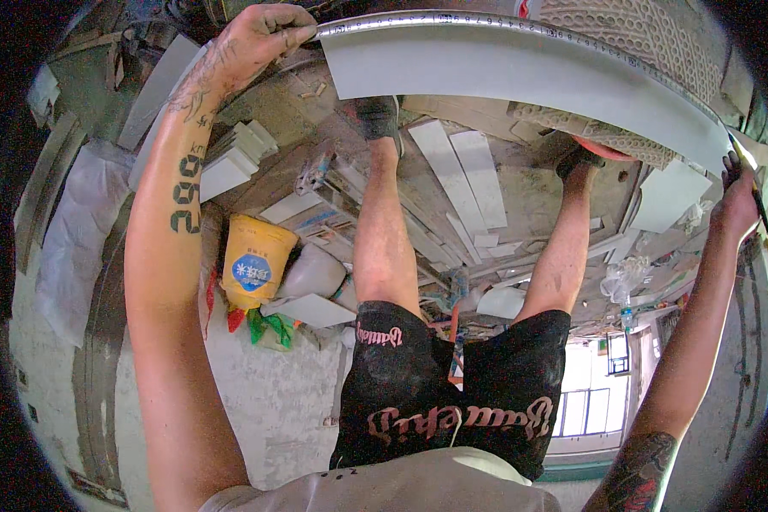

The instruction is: Measuring a plastic construction panel with a tape measure, marking it, and using a manual scoring tool.

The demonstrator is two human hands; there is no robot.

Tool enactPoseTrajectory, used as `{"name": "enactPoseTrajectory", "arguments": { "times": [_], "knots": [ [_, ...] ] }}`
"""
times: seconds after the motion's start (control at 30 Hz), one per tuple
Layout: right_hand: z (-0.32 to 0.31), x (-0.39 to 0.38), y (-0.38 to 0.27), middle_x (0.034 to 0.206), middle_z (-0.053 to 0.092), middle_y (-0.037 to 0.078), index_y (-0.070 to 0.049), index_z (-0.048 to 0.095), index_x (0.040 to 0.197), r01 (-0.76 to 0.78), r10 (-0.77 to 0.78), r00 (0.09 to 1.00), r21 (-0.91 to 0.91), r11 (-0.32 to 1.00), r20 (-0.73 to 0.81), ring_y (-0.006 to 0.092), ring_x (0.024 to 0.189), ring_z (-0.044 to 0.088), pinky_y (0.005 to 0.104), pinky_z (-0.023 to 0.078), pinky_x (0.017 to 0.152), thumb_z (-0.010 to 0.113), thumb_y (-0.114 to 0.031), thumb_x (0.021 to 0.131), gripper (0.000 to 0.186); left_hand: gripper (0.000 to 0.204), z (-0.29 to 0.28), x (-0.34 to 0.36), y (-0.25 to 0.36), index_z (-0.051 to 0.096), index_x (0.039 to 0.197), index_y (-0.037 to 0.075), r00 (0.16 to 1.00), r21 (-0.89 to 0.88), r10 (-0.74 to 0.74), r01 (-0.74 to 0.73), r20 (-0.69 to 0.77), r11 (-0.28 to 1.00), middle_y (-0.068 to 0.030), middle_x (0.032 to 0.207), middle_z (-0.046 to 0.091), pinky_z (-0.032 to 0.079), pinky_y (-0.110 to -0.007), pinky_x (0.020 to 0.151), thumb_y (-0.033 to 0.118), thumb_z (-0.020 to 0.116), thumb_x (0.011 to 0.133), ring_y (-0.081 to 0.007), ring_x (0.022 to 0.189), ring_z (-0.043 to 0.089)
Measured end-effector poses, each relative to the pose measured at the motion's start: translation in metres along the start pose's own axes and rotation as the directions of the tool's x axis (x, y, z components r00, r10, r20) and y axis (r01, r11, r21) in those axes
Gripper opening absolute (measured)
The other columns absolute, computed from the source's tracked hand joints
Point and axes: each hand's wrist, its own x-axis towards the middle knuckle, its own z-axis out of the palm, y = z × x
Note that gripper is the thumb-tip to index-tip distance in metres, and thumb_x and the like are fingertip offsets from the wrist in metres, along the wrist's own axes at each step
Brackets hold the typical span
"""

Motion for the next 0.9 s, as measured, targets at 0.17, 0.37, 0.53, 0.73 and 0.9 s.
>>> {"name": "enactPoseTrajectory", "arguments": {
  "times": [0.17, 0.37, 0.53, 0.73, 0.9],
  "knots": [
    [0.006, -0.003, 0.005, 0.114, 0.060, 0.012, 0.001, 0.053, 0.118, 0.005, -0.005, 1.000, -0.006, 1.000, 0.009, 0.0200, 0.105, 0.057, 0.0284, 0.042, 0.091, 0.042, -0.028, 0.094, 0.040, 0.018, -0.002, -0.002, 0.000, 0.063, 0.086, -0.002, 1.000, 0.032, -0.024, 0.024, -0.006, 0.999, -0.0036, 0.064, 0.056, 0.042, -0.028, 0.055, 0.016, 0.059, 0.084, -0.0105, 0.060, 0.050],
    [-0.002, 0.005, 0.009, 0.115, 0.059, 0.012, 0.001, 0.052, 0.118, 0.010, -0.011, 1.000, 0.032, 0.999, 0.026, 0.0192, 0.105, 0.057, 0.0264, 0.040, 0.092, 0.046, -0.027, 0.093, 0.038, 0.018, -0.002, 0.001, -0.002, 0.063, 0.085, -0.002, 1.000, 0.032, -0.014, 0.014, 0.009, 0.999, -0.0036, 0.064, 0.055, 0.041, -0.028, 0.055, 0.016, 0.059, 0.084, -0.0108, 0.060, 0.049],
    [-0.002, 0.002, 0.011, 0.116, 0.058, 0.013, 0.002, 0.051, 0.118, 0.019, -0.019, 0.999, -0.004, 1.000, 0.045, 0.0195, 0.106, 0.057, 0.0264, 0.041, 0.092, 0.045, -0.027, 0.093, 0.038, 0.017, -0.001, -0.004, 0.005, 0.063, 0.084, -0.002, 1.000, 0.016, 0.003, -0.003, 0.000, 1.000, -0.0036, 0.063, 0.054, 0.041, -0.028, 0.055, 0.015, 0.059, 0.083, -0.0110, 0.060, 0.049],
    [-0.005, 0.007, 0.014, 0.113, 0.060, 0.012, 0.000, 0.053, 0.119, 0.011, -0.011, 1.000, -0.017, 1.000, 0.014, 0.0186, 0.104, 0.057, 0.0276, 0.041, 0.090, 0.043, -0.028, 0.094, 0.039, 0.017, 0.000, 0.000, -0.007, 0.063, 0.084, -0.002, 0.999, 0.003, 0.050, -0.050, 0.018, 0.999, -0.0026, 0.063, 0.054, 0.041, -0.027, 0.055, 0.014, 0.059, 0.083, -0.0105, 0.060, 0.048],
    [-0.009, 0.012, 0.022, 0.112, 0.061, 0.011, 0.001, 0.054, 0.116, 0.024, -0.024, 1.000, 0.003, 1.000, 0.016, 0.0176, 0.102, 0.058, 0.0270, 0.041, 0.089, 0.046, -0.029, 0.093, 0.039, 0.018, -0.001, 0.003, -0.012, 0.063, 0.084, -0.002, 0.999, -0.023, 0.034, -0.034, 0.009, 0.999, -0.0026, 0.063, 0.055, 0.040, -0.027, 0.053, 0.016, 0.060, 0.084, -0.0095, 0.059, 0.048]
  ]
}}
